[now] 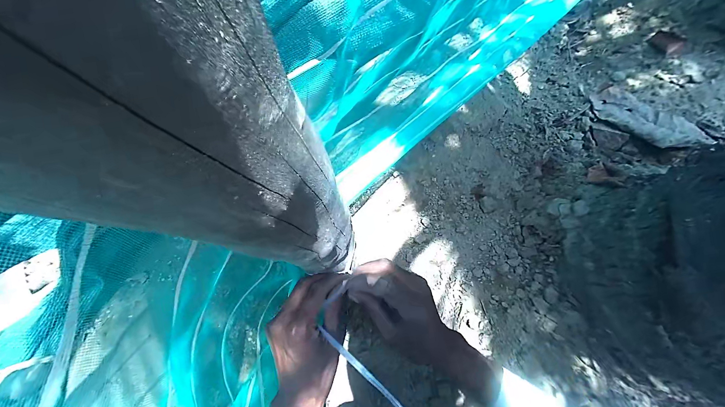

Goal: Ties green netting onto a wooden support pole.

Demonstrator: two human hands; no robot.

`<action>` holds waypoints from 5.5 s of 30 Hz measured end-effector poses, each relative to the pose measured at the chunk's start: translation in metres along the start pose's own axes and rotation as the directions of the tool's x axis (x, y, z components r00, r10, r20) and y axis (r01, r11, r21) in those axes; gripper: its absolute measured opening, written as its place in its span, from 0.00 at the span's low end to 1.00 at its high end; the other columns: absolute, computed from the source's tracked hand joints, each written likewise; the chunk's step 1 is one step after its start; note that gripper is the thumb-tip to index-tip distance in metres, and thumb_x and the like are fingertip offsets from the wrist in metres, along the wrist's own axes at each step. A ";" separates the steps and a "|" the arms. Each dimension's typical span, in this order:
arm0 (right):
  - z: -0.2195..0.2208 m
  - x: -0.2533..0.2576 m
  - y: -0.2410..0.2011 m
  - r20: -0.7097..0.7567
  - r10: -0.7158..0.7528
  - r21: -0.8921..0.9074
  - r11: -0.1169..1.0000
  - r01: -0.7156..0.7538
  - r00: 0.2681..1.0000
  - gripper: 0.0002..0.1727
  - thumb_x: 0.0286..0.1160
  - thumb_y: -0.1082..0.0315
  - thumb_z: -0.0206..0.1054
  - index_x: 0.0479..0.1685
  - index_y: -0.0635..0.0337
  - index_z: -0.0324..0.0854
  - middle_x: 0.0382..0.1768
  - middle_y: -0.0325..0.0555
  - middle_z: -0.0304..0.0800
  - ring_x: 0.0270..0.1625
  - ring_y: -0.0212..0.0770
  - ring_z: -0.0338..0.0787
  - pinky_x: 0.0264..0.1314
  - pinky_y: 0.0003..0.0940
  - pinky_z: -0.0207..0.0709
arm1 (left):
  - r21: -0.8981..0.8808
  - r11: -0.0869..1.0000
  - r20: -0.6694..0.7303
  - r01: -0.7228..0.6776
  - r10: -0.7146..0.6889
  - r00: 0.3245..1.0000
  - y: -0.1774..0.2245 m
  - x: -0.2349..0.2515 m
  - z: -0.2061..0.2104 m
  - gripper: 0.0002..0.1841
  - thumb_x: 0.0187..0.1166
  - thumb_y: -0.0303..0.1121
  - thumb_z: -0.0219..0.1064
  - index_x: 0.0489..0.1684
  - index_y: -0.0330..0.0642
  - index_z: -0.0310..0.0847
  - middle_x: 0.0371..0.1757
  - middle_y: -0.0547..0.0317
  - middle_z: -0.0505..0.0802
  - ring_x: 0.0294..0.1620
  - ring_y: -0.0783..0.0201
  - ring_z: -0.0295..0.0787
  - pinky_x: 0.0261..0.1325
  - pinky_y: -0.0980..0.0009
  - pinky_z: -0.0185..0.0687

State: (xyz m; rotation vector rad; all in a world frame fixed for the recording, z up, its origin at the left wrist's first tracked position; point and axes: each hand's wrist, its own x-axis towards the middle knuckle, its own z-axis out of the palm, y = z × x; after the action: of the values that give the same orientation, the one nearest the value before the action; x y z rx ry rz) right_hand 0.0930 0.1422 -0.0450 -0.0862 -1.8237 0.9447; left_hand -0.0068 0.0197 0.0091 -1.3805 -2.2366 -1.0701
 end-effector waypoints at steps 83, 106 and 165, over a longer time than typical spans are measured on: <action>-0.013 0.020 -0.022 0.375 0.624 0.894 -0.048 -0.445 0.686 0.18 0.82 0.51 0.64 0.47 0.54 0.92 0.27 0.41 0.92 0.22 0.29 0.87 0.24 0.23 0.82 | -0.686 0.728 -0.092 -0.015 -0.067 0.993 0.000 0.006 -0.022 0.18 0.90 0.50 0.57 0.42 0.56 0.93 0.51 0.72 0.93 0.55 0.72 0.89 0.62 0.75 0.84; -0.048 0.051 -0.025 0.505 0.370 -0.355 0.912 -0.203 0.779 0.09 0.83 0.64 0.64 0.46 0.57 0.89 0.41 0.44 0.92 0.46 0.39 0.91 0.55 0.35 0.85 | -0.537 0.842 0.216 -0.056 0.201 0.955 -0.025 0.025 -0.052 0.26 0.93 0.49 0.50 0.19 0.46 0.70 0.17 0.66 0.74 0.20 0.77 0.73 0.26 0.81 0.69; -0.008 0.008 0.000 -0.067 -0.030 -0.244 0.970 0.013 0.997 0.05 0.74 0.66 0.71 0.38 0.54 0.92 0.35 0.40 0.93 0.40 0.29 0.91 0.46 0.21 0.84 | 0.091 0.993 0.016 -0.071 0.070 0.997 -0.001 0.004 0.006 0.13 0.75 0.45 0.66 0.39 0.52 0.96 0.28 0.71 0.91 0.27 0.74 0.83 0.30 0.73 0.77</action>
State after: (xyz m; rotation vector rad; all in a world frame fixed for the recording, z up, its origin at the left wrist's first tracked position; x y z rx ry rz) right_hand 0.0960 0.1503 -0.0378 -0.2491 -1.8638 0.6899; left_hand -0.0086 0.0258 0.0072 -1.4209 -2.1990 -0.9261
